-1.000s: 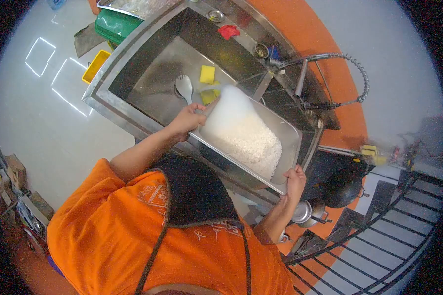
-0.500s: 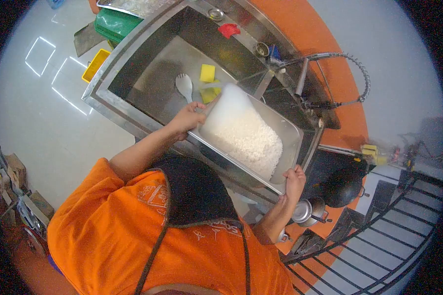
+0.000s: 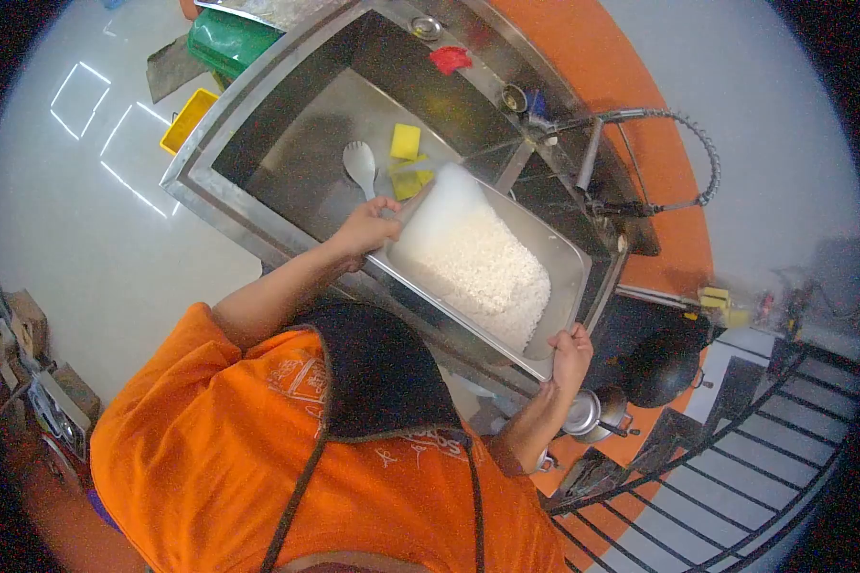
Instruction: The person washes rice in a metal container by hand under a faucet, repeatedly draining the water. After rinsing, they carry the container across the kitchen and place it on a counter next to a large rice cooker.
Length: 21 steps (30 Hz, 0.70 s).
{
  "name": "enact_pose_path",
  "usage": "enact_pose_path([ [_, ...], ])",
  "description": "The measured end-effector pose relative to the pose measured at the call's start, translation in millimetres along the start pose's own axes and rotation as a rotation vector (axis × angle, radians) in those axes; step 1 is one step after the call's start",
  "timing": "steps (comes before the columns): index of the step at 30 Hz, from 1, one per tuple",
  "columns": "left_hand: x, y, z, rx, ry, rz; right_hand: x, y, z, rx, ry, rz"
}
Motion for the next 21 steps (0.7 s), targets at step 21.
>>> enact_pose_path([
  [21, -10.0, -7.6, 3.3, -0.017, 0.023, -0.029, 2.1, 1.2, -0.1, -0.001, 0.013, 0.023],
])
Point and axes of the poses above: each hand's wrist, its own y-axis towards the middle knuckle, its own z-axis out of the palm, x = y × z, the point moved 6 cm from there along y, towards the middle knuckle, and after that the axes turned 10 degrees about z, right-handed, at the moved point
